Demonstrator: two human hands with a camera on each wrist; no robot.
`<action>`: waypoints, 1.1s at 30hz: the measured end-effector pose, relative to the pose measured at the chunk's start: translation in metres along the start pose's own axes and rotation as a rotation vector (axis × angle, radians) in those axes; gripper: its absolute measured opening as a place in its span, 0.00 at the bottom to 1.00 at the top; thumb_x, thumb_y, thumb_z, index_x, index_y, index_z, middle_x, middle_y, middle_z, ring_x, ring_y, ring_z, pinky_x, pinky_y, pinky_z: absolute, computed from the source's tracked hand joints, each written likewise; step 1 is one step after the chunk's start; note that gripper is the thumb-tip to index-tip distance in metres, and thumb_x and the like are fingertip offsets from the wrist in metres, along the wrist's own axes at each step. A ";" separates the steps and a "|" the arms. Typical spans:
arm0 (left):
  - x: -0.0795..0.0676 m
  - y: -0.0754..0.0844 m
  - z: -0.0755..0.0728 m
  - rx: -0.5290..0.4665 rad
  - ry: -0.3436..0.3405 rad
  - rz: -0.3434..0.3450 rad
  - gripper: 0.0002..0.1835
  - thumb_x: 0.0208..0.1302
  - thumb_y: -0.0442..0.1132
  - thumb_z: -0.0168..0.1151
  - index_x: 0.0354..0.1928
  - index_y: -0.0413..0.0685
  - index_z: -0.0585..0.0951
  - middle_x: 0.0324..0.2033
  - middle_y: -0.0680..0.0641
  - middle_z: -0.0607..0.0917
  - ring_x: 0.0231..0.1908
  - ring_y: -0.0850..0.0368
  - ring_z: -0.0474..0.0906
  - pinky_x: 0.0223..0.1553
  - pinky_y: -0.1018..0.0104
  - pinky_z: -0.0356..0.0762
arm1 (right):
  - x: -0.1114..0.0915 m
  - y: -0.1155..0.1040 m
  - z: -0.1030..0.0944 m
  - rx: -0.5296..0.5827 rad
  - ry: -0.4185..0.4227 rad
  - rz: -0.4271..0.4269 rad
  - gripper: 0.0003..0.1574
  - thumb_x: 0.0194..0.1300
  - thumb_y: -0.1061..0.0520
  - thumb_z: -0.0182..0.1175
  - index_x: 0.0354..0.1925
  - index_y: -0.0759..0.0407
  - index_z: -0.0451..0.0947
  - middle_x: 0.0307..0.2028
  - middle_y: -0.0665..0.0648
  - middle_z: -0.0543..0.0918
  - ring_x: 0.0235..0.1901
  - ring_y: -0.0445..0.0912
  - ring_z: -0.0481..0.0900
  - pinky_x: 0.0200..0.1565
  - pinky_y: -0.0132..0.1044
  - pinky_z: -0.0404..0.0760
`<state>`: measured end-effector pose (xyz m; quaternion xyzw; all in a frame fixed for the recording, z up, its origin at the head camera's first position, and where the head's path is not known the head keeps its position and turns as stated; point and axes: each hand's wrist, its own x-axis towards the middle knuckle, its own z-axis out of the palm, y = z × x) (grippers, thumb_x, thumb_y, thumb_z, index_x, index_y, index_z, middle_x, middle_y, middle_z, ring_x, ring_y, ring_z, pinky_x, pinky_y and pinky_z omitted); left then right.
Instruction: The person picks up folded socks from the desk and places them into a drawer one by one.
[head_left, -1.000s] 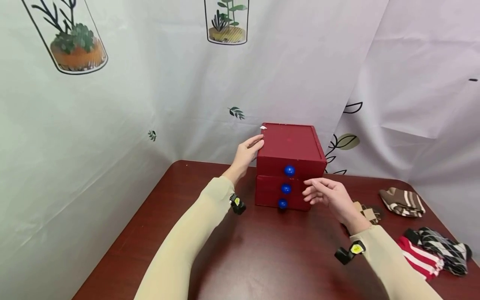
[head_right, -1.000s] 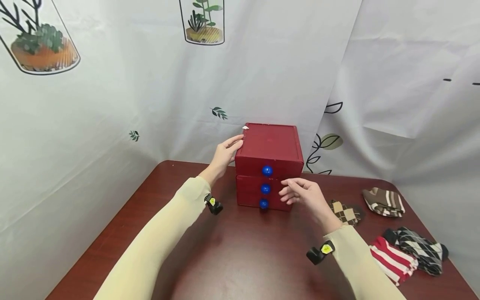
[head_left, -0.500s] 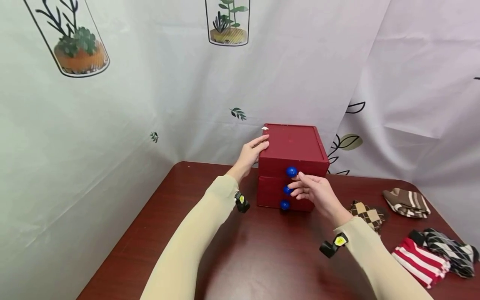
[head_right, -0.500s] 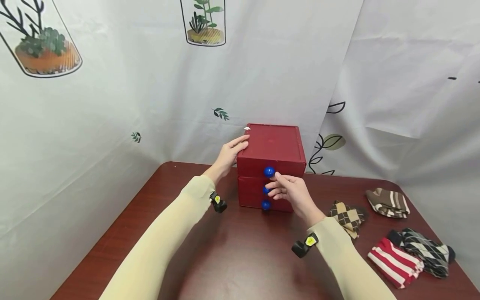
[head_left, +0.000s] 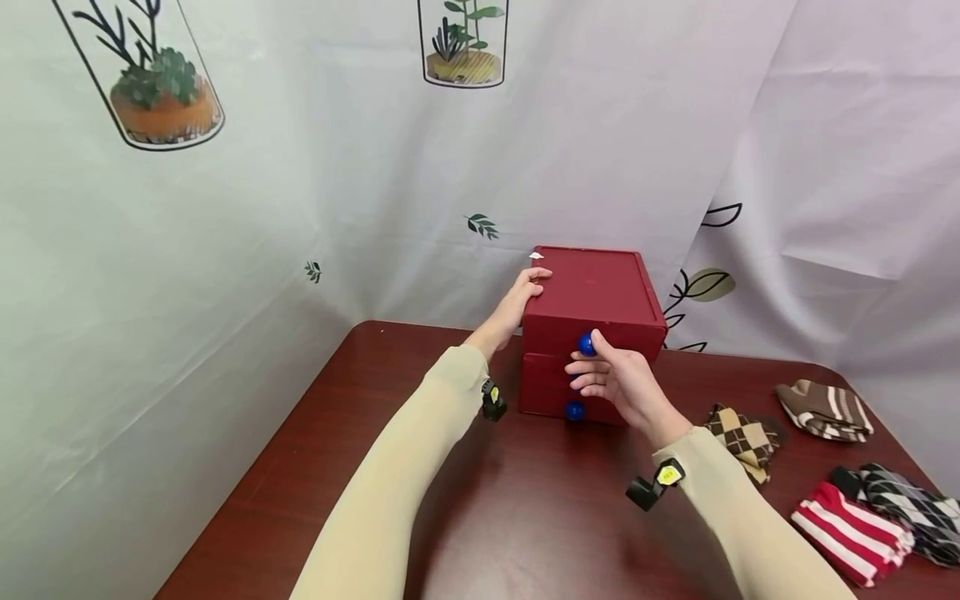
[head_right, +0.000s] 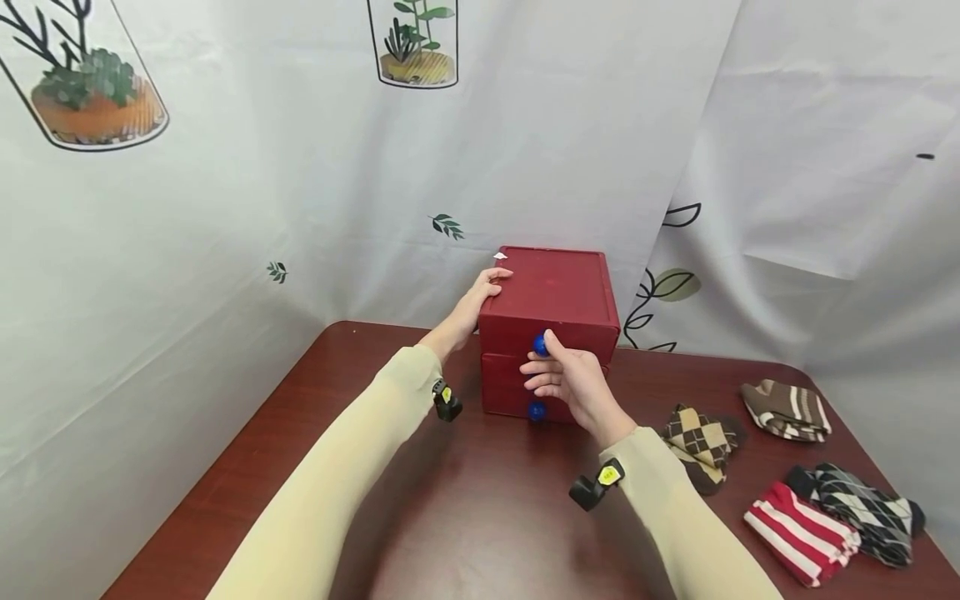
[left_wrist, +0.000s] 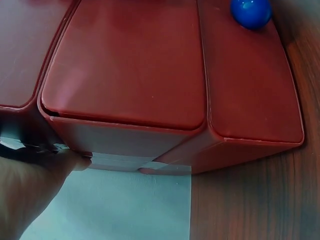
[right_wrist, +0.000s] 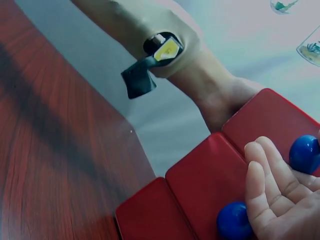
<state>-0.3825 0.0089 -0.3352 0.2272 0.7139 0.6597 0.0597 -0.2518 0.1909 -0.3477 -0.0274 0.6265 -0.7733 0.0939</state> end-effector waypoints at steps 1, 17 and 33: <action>0.000 -0.001 0.000 0.007 -0.006 0.004 0.22 0.64 0.43 0.40 0.61 0.58 0.66 0.59 0.50 0.66 0.53 0.51 0.66 0.49 0.57 0.66 | 0.000 0.000 0.001 0.002 0.010 0.009 0.41 0.63 0.37 0.53 0.51 0.75 0.70 0.32 0.57 0.85 0.28 0.47 0.83 0.40 0.40 0.80; 0.003 0.000 0.000 -0.013 -0.041 0.019 0.26 0.65 0.43 0.37 0.66 0.59 0.62 0.63 0.51 0.62 0.58 0.53 0.62 0.56 0.57 0.61 | -0.007 0.003 0.008 -0.045 0.084 -0.010 0.39 0.62 0.37 0.55 0.43 0.76 0.73 0.25 0.55 0.84 0.25 0.46 0.82 0.36 0.39 0.80; 0.004 0.001 -0.002 0.052 -0.036 -0.009 0.27 0.65 0.44 0.37 0.68 0.63 0.60 0.66 0.55 0.59 0.61 0.57 0.58 0.59 0.55 0.57 | -0.039 0.010 0.016 -0.063 0.053 -0.035 0.36 0.64 0.40 0.53 0.40 0.76 0.75 0.24 0.56 0.83 0.23 0.46 0.82 0.32 0.36 0.80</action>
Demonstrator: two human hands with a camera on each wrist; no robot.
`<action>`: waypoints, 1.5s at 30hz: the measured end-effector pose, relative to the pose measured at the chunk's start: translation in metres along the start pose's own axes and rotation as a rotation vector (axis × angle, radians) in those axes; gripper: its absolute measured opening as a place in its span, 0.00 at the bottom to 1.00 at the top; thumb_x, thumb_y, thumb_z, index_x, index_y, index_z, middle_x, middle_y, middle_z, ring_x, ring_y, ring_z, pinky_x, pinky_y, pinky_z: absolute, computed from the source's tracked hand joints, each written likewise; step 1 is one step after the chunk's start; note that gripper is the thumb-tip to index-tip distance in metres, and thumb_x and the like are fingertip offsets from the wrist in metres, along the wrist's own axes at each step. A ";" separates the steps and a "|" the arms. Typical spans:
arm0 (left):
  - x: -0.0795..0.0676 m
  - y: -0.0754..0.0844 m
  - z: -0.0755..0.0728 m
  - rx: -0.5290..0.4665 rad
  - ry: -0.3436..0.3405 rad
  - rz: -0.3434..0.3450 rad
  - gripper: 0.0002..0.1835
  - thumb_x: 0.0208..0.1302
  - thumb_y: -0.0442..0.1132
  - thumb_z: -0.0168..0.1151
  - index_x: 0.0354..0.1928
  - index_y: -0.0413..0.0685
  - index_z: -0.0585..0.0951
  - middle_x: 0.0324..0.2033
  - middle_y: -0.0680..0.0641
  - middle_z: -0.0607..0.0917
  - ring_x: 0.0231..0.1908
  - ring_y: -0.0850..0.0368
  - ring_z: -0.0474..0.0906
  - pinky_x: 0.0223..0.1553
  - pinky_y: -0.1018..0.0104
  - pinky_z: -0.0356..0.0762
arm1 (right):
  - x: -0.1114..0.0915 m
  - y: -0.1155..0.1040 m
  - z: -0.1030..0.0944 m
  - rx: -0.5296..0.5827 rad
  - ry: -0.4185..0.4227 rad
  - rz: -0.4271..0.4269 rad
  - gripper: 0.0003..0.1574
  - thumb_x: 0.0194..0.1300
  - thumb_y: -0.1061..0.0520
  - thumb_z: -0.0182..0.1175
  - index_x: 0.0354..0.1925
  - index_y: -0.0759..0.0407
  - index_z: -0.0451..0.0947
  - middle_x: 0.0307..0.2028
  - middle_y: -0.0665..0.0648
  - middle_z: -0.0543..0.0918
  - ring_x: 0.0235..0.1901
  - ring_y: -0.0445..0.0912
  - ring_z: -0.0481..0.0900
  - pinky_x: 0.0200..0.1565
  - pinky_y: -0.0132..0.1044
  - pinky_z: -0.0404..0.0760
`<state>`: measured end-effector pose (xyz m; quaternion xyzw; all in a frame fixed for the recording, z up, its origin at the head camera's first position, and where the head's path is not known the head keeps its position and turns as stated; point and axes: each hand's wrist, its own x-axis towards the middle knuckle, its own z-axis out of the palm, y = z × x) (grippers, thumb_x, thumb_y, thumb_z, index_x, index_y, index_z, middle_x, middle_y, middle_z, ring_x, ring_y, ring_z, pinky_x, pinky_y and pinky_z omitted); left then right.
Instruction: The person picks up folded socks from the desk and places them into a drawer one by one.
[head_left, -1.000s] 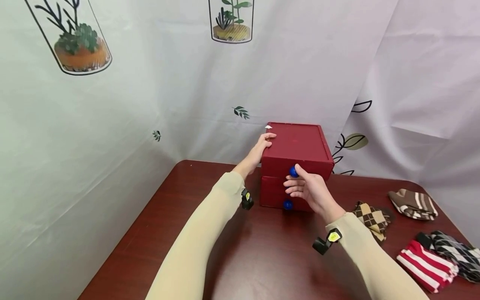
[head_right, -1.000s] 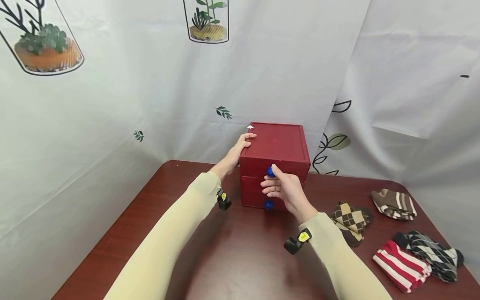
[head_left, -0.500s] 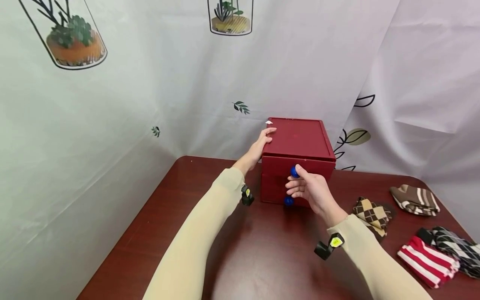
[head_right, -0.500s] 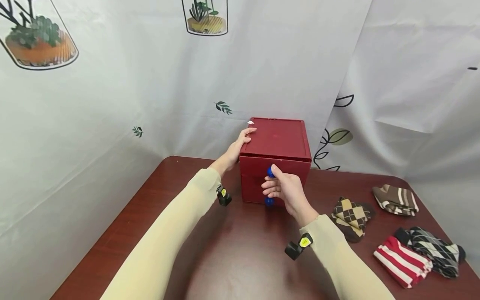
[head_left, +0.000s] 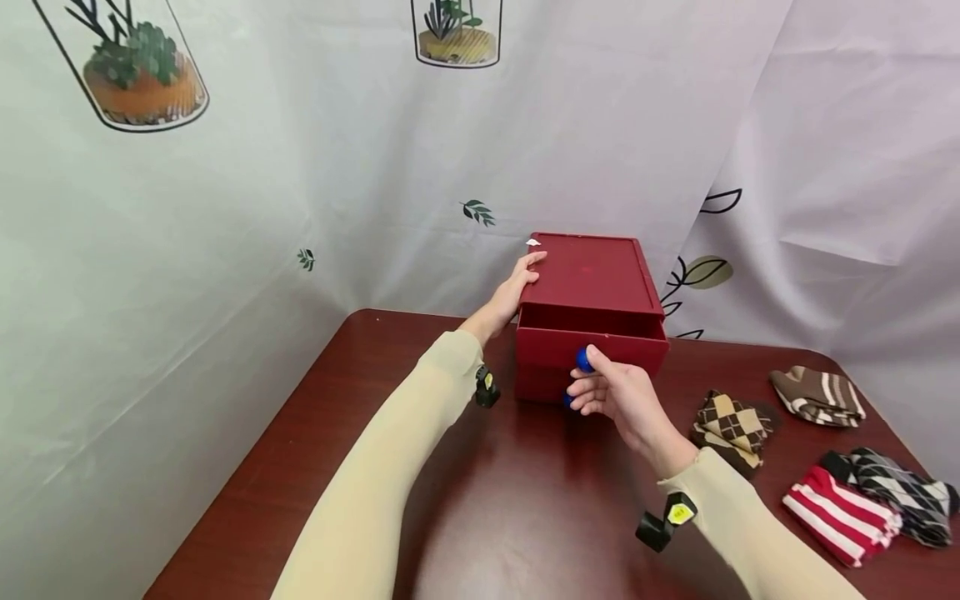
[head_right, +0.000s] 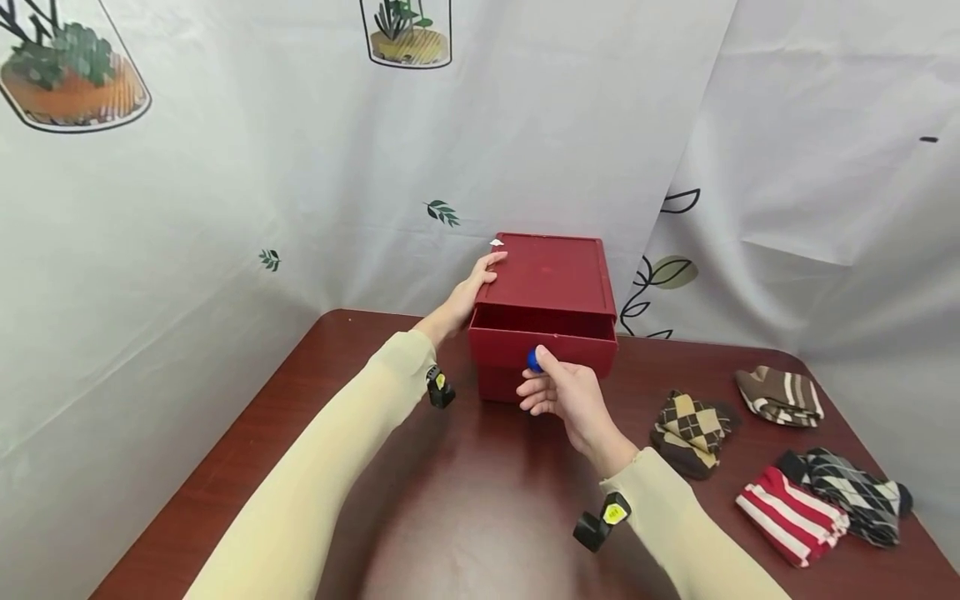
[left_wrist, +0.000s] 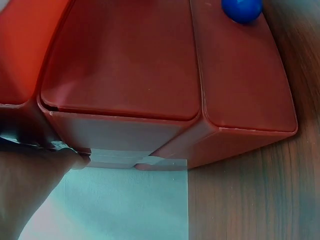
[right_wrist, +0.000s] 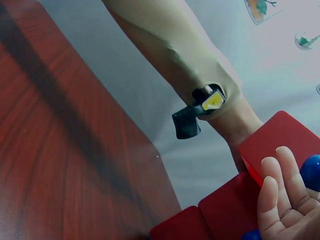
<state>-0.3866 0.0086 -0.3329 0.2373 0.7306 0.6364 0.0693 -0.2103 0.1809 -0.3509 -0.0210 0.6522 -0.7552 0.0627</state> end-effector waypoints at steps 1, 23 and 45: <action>0.000 0.000 0.000 -0.002 0.003 0.004 0.28 0.65 0.43 0.37 0.68 0.62 0.60 0.66 0.55 0.59 0.61 0.57 0.59 0.59 0.56 0.57 | -0.002 0.000 0.000 0.001 -0.001 0.001 0.36 0.64 0.40 0.53 0.40 0.76 0.75 0.24 0.56 0.83 0.23 0.46 0.82 0.32 0.36 0.80; 0.004 0.000 -0.004 0.022 0.003 0.064 0.32 0.64 0.39 0.37 0.72 0.55 0.53 0.70 0.54 0.52 0.66 0.62 0.49 0.63 0.65 0.48 | -0.030 0.000 0.008 0.005 -0.029 0.039 0.25 0.66 0.42 0.51 0.31 0.61 0.81 0.23 0.56 0.83 0.22 0.45 0.81 0.31 0.36 0.80; 0.003 0.000 -0.004 -0.012 0.000 0.027 0.32 0.66 0.40 0.38 0.73 0.61 0.49 0.71 0.58 0.49 0.67 0.63 0.49 0.64 0.65 0.46 | -0.053 0.003 0.013 -0.022 -0.034 0.058 0.25 0.68 0.43 0.50 0.33 0.61 0.81 0.24 0.56 0.83 0.22 0.45 0.81 0.31 0.36 0.80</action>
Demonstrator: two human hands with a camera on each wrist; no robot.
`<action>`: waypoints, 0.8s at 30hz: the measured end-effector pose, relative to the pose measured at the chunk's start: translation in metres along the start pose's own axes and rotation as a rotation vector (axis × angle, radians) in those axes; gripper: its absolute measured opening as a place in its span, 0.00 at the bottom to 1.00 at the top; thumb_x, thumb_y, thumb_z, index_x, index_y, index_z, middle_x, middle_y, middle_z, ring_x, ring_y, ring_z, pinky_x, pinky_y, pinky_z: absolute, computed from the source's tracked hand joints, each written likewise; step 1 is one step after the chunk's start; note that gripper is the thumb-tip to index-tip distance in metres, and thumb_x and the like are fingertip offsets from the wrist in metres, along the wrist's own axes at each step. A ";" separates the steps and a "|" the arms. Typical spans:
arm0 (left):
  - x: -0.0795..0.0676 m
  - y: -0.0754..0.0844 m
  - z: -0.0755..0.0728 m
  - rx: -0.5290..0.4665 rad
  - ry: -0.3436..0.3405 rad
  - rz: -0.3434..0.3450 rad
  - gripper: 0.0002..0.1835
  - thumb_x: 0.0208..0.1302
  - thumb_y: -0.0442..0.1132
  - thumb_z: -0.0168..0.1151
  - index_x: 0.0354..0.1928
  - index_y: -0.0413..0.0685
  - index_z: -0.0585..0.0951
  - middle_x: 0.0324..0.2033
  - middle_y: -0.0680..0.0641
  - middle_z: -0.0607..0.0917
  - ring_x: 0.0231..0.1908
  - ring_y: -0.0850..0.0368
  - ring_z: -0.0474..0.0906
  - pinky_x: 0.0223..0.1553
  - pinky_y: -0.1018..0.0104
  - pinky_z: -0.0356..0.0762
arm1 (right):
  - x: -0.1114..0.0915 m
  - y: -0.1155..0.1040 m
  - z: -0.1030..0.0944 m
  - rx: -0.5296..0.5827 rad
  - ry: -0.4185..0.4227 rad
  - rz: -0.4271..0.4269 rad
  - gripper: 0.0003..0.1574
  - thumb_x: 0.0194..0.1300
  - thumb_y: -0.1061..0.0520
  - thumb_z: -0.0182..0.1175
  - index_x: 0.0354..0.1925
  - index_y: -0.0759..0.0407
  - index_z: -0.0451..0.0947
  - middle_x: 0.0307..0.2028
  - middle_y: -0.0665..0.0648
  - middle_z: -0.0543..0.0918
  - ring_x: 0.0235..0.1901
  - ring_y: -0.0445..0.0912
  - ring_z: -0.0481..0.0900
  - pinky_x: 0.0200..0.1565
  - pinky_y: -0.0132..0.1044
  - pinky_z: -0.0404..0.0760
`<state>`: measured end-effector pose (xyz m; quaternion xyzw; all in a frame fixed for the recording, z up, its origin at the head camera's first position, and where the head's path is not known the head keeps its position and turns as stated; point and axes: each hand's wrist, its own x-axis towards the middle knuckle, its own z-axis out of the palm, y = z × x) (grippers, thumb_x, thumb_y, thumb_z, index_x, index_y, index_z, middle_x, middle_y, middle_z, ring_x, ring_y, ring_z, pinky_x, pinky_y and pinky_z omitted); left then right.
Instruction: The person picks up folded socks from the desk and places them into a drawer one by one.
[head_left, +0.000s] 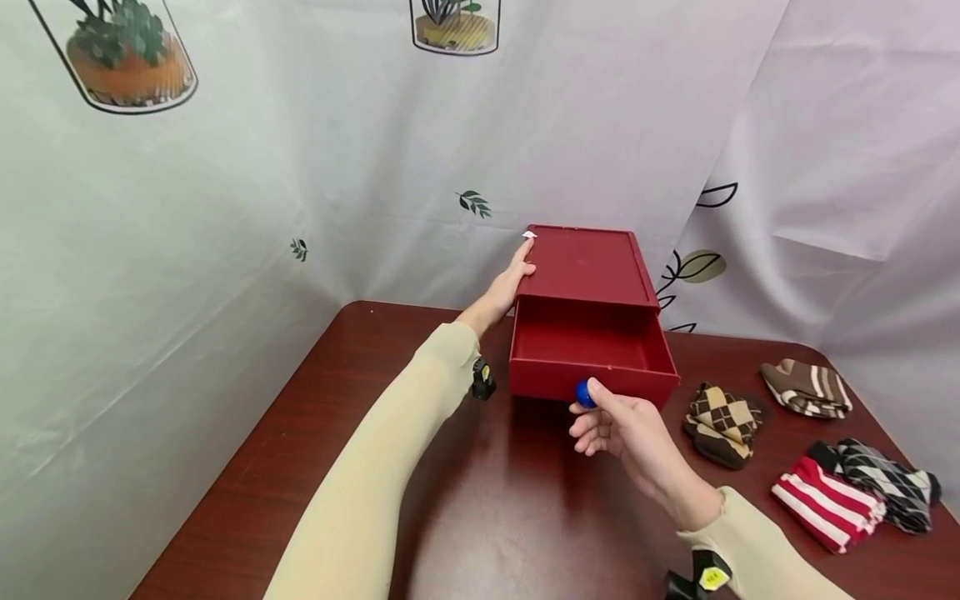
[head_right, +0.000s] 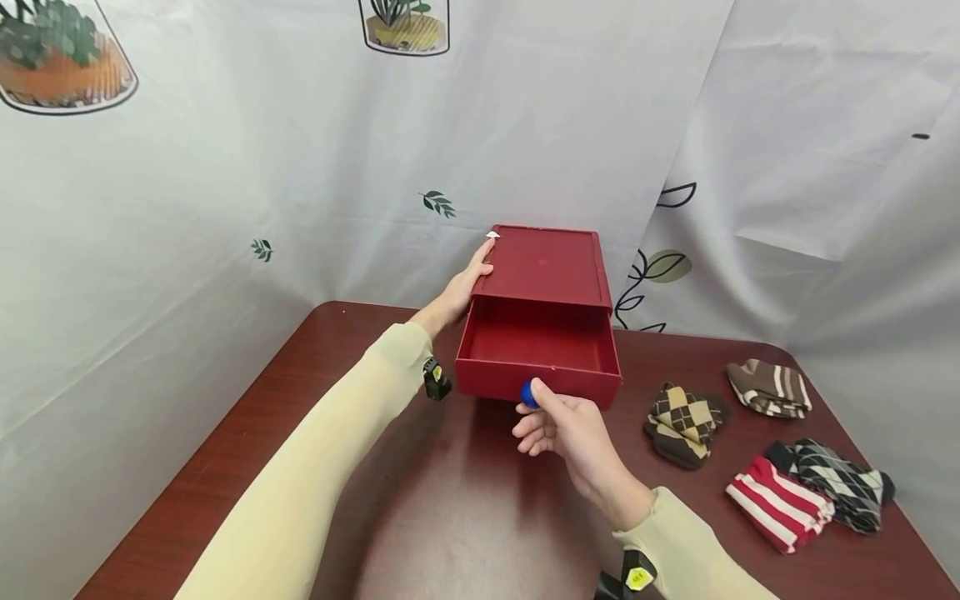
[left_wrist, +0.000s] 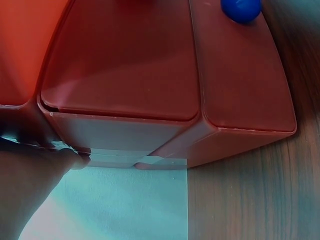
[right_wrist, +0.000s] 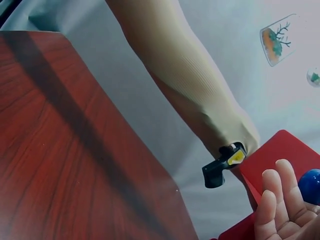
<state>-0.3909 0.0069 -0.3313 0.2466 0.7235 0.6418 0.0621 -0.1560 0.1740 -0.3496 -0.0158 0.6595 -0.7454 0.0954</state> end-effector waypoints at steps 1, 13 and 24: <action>0.000 0.000 0.000 -0.001 -0.001 0.000 0.33 0.66 0.40 0.38 0.73 0.61 0.48 0.71 0.58 0.49 0.67 0.64 0.48 0.64 0.65 0.46 | -0.001 0.000 0.000 0.000 0.000 0.003 0.25 0.68 0.43 0.50 0.33 0.61 0.81 0.24 0.56 0.83 0.22 0.45 0.81 0.31 0.36 0.80; -0.007 0.013 0.001 -0.064 -0.040 -0.029 0.33 0.67 0.38 0.36 0.73 0.56 0.45 0.72 0.55 0.45 0.68 0.61 0.44 0.65 0.62 0.45 | -0.004 0.005 -0.006 -0.001 -0.062 -0.042 0.25 0.70 0.45 0.47 0.36 0.62 0.81 0.25 0.56 0.83 0.24 0.45 0.81 0.31 0.36 0.80; 0.001 0.004 0.002 -0.056 -0.026 -0.022 0.32 0.68 0.40 0.36 0.73 0.61 0.45 0.71 0.58 0.45 0.67 0.65 0.45 0.64 0.63 0.46 | -0.015 0.014 -0.038 0.032 -0.121 -0.099 0.26 0.73 0.50 0.40 0.38 0.61 0.82 0.27 0.56 0.84 0.25 0.46 0.82 0.30 0.36 0.80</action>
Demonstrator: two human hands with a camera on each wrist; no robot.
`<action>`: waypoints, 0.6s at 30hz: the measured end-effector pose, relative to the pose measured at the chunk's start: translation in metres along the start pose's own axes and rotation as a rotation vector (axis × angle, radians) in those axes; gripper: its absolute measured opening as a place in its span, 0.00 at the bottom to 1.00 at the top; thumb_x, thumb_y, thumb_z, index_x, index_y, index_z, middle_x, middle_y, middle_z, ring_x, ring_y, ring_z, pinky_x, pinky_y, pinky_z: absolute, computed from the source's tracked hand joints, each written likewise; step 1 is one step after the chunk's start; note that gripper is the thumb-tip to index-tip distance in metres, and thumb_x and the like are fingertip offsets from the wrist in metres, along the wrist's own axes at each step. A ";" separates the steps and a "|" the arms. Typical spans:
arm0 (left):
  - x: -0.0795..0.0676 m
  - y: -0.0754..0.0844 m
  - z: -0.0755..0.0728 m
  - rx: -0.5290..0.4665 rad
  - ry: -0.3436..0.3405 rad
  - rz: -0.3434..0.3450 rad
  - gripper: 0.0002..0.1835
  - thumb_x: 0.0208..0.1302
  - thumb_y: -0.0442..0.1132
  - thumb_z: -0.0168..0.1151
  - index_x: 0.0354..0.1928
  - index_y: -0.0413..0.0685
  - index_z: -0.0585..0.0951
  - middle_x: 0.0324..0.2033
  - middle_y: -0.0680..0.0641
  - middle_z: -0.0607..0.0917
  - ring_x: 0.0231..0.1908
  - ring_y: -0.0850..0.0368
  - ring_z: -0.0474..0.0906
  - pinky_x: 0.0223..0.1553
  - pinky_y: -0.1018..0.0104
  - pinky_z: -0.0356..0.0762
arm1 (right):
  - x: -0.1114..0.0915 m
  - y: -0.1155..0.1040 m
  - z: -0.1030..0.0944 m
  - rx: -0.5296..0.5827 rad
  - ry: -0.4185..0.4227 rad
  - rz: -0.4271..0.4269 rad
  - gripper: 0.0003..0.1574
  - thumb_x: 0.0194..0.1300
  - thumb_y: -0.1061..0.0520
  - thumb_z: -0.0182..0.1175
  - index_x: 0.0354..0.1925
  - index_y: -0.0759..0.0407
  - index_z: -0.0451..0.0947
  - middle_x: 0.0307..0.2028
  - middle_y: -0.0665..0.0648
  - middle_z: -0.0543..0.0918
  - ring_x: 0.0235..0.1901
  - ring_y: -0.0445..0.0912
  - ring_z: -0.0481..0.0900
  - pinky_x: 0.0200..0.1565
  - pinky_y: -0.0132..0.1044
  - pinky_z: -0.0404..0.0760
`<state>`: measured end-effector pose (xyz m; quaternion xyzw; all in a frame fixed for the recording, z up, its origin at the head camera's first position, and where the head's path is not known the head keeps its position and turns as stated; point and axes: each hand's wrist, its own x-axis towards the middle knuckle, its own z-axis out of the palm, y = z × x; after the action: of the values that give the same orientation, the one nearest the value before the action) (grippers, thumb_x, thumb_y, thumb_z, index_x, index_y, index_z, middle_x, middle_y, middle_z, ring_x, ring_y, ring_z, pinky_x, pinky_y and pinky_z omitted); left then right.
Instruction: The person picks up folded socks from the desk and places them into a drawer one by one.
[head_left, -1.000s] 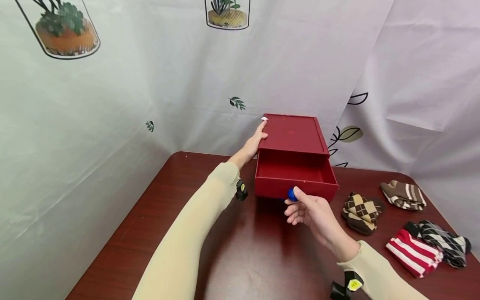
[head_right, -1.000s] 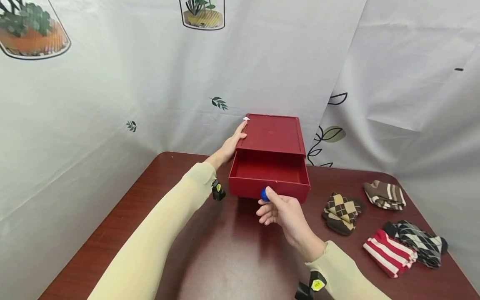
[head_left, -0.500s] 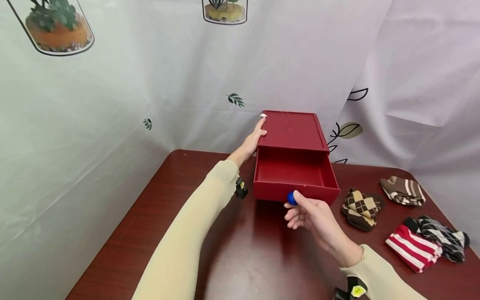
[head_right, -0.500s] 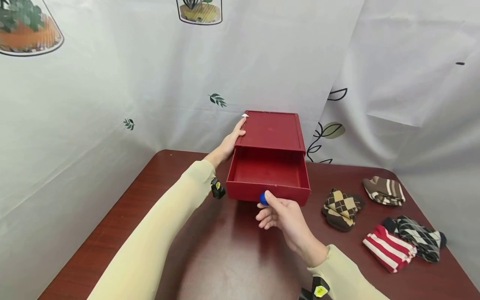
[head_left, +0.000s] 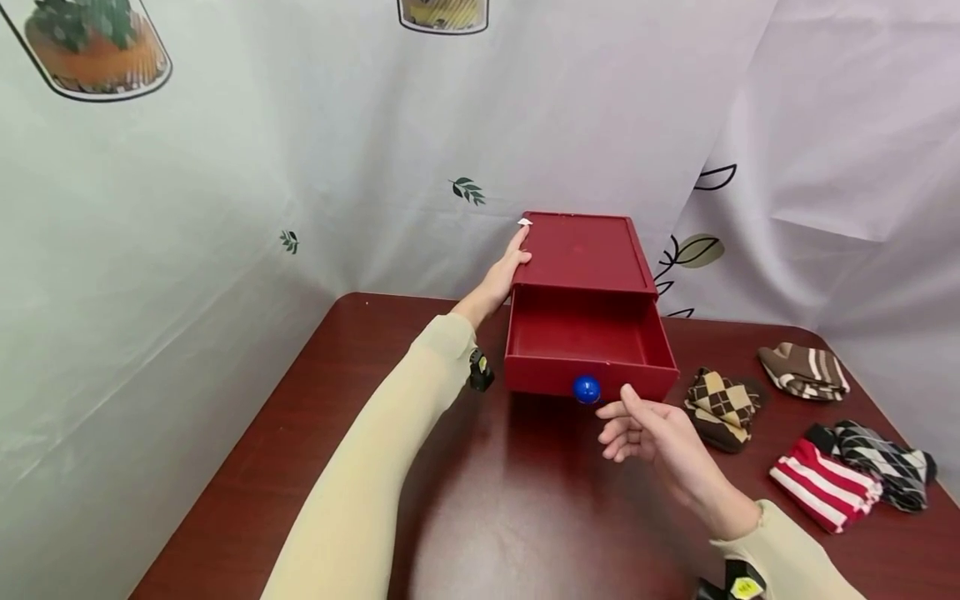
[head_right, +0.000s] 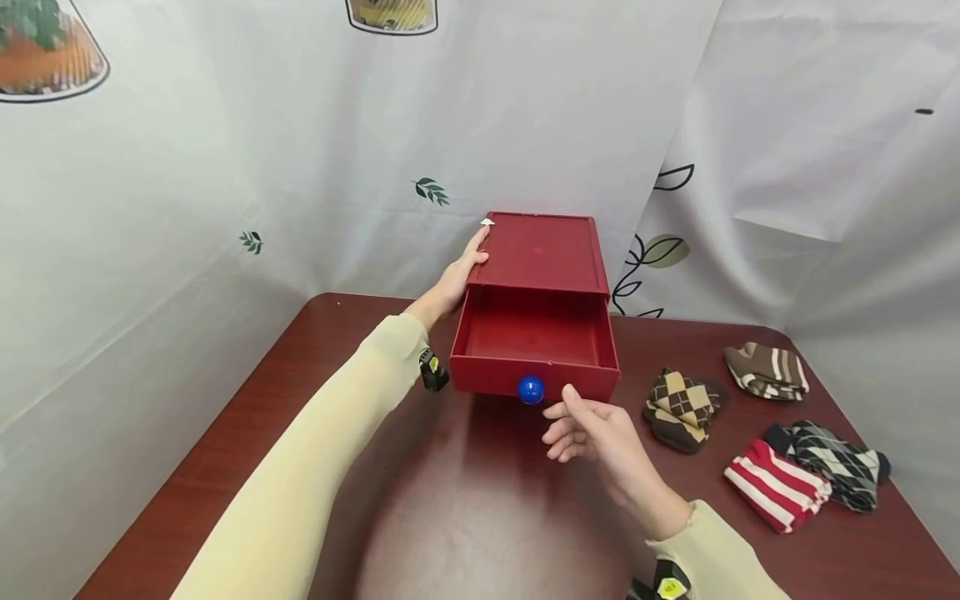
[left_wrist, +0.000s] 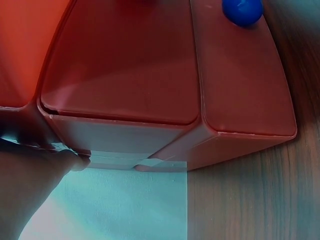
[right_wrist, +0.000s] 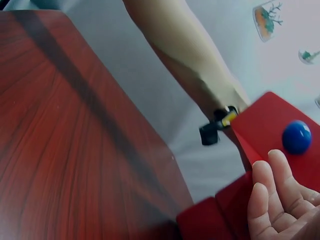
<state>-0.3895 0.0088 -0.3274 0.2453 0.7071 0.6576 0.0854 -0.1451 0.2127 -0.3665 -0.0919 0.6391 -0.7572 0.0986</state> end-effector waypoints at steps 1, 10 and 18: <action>0.001 -0.001 0.000 0.002 0.006 0.003 0.32 0.67 0.40 0.36 0.73 0.62 0.46 0.71 0.59 0.46 0.67 0.66 0.46 0.64 0.63 0.46 | -0.002 0.000 -0.004 0.004 -0.002 -0.007 0.26 0.74 0.50 0.40 0.38 0.61 0.83 0.27 0.56 0.84 0.26 0.46 0.82 0.30 0.36 0.80; 0.001 -0.003 0.000 0.016 0.027 0.000 0.32 0.66 0.42 0.37 0.73 0.63 0.47 0.71 0.59 0.47 0.66 0.64 0.47 0.64 0.62 0.47 | -0.016 0.000 -0.033 0.023 0.018 -0.043 0.27 0.74 0.53 0.37 0.39 0.59 0.84 0.28 0.56 0.84 0.27 0.46 0.83 0.31 0.35 0.80; 0.002 -0.004 0.001 0.034 0.035 -0.015 0.32 0.67 0.43 0.36 0.73 0.65 0.48 0.71 0.59 0.47 0.67 0.62 0.48 0.64 0.59 0.48 | -0.025 -0.006 -0.056 0.025 0.071 -0.077 0.27 0.74 0.53 0.37 0.40 0.60 0.83 0.28 0.56 0.85 0.27 0.47 0.83 0.31 0.36 0.80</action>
<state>-0.3913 0.0107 -0.3309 0.2298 0.7215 0.6490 0.0739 -0.1361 0.2740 -0.3706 -0.0882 0.6286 -0.7712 0.0475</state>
